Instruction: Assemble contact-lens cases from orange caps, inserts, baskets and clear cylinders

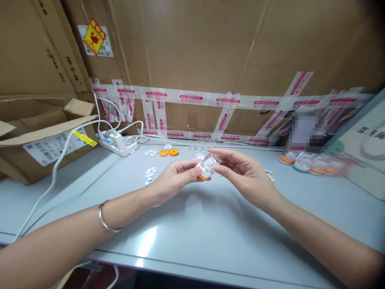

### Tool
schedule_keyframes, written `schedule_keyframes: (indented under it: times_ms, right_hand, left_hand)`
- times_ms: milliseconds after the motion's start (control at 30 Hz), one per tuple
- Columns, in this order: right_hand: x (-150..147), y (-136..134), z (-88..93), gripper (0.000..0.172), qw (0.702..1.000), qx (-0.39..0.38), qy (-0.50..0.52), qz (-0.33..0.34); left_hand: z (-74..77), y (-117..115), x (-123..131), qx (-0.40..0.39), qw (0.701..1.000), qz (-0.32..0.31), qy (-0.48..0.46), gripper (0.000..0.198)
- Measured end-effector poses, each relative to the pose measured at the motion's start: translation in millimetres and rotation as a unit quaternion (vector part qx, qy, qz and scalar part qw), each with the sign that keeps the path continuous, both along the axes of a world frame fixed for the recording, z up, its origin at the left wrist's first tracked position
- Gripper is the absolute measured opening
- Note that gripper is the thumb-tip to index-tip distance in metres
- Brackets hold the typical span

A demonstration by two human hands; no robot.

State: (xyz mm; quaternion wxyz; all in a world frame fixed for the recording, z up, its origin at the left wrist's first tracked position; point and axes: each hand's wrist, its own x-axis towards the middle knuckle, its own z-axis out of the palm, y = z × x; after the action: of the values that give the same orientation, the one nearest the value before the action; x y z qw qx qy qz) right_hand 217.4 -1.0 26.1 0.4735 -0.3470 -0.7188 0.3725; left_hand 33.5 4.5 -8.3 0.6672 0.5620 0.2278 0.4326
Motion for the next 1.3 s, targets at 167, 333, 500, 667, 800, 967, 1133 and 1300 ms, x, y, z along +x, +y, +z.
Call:
schedule_keyframes:
  times_ms: [167, 333, 500, 667, 800, 967, 1133, 1300]
  right_hand:
    - [3, -2, 1.2, 0.028, 0.999, 0.017, -0.034, -0.007]
    - [4, -6, -4.0, 0.029, 0.995, 0.083, -0.046, -0.033]
    - [3, -6, -18.3, 0.028, 0.993, 0.085, -0.034, -0.077]
    - [1, 0, -31.7, 0.022, 0.993, 0.05, 0.0, -0.103]
    - [2, 5, -29.4, 0.021, 0.997, 0.012, -0.009, -0.08]
    - [12, 7, -18.8, 0.025, 0.998, 0.019, -0.063, -0.014]
    - [19, 4, -27.8, 0.069, 0.961, 0.213, -0.175, 0.01]
    - [21, 3, -32.5, 0.058, 0.943, 0.264, -0.2, -0.026]
  left_hand:
    - [-1.9, -1, -2, 0.02, 0.999, 0.006, 0.029, 0.027]
    - [-2.2, -2, -4, 0.065, 0.996, 0.008, 0.066, 0.031]
    - [1.2, -4, 1, 0.099, 0.985, 0.05, 0.133, 0.033]
    - [-0.9, -10, 8, 0.16, 0.957, 0.156, 0.185, 0.034]
    - [-3.5, -10, 12, 0.136, 0.963, 0.148, 0.181, 0.026]
    - [-3.8, -2, 9, -0.011, 1.0, 0.003, 0.027, 0.021]
    - [-6.4, 1, 5, -0.028, 0.997, -0.072, -0.01, 0.027]
    - [-9.4, 1, 4, -0.003, 0.996, -0.087, 0.014, 0.032]
